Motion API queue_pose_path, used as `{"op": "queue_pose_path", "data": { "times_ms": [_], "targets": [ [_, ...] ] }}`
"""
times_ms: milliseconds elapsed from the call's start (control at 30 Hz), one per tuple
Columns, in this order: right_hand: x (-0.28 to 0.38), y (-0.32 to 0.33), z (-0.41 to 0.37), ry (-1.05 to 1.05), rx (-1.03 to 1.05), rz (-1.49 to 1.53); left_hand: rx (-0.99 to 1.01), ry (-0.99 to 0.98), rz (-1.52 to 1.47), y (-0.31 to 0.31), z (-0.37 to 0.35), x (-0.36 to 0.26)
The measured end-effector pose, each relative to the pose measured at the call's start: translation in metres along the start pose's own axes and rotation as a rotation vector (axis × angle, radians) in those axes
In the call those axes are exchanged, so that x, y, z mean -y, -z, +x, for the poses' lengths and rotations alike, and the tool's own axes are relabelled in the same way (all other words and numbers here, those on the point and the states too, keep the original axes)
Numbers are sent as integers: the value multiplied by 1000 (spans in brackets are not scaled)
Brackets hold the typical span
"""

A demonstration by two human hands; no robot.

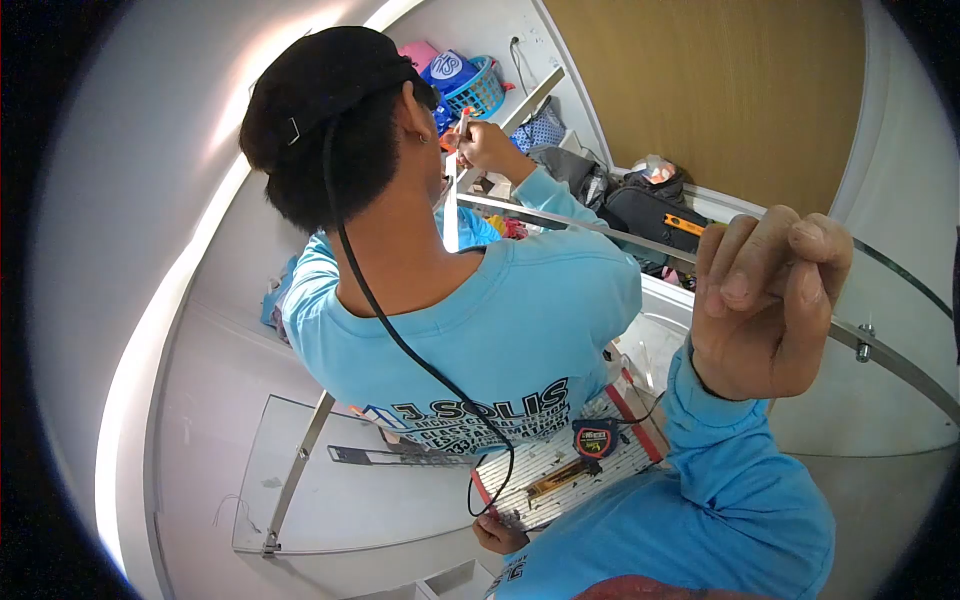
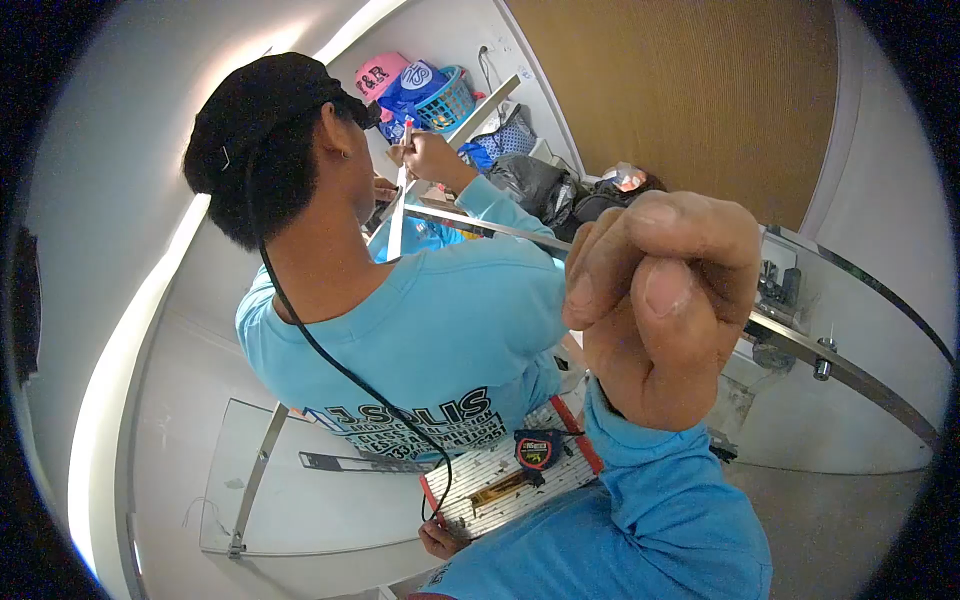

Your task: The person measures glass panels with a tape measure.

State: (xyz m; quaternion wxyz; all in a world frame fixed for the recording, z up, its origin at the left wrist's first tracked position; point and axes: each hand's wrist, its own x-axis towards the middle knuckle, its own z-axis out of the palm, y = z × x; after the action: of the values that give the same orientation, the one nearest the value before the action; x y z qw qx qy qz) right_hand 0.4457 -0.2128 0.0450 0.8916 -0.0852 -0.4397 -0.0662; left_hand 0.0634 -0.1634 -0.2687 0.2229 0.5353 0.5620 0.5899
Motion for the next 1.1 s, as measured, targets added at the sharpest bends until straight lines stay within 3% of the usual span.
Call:
{"op": "queue_pose_path", "data": {
  "times_ms": [300,367,700,800,867,1000,1067,1100],
  "targets": [
    [-6,3,-8,-64,8,-43,-62,11,54,5,-2,22],
    [-7,5,-9,-27,111,-90,-59,15,36,4,-2,22],
    [-5,1,-20,-70,83,-114,-65,25,13,1,0,20],
    [-5,1,-37,-139,-11,-109,-40,15,18,4,0,29],
    [0,10,-54,-293,47,-176,-57,23,-11,2,-1,25],
    [1,37,-100,-404,109,-271,-61,71,35,4,-2,24],
    [6,51,-126,-653,93,-523,-66,66,42,5,-2,24],
    [8,56,-140,-652,103,-521,-63,56,52,5,-2,23]
  ]
}}
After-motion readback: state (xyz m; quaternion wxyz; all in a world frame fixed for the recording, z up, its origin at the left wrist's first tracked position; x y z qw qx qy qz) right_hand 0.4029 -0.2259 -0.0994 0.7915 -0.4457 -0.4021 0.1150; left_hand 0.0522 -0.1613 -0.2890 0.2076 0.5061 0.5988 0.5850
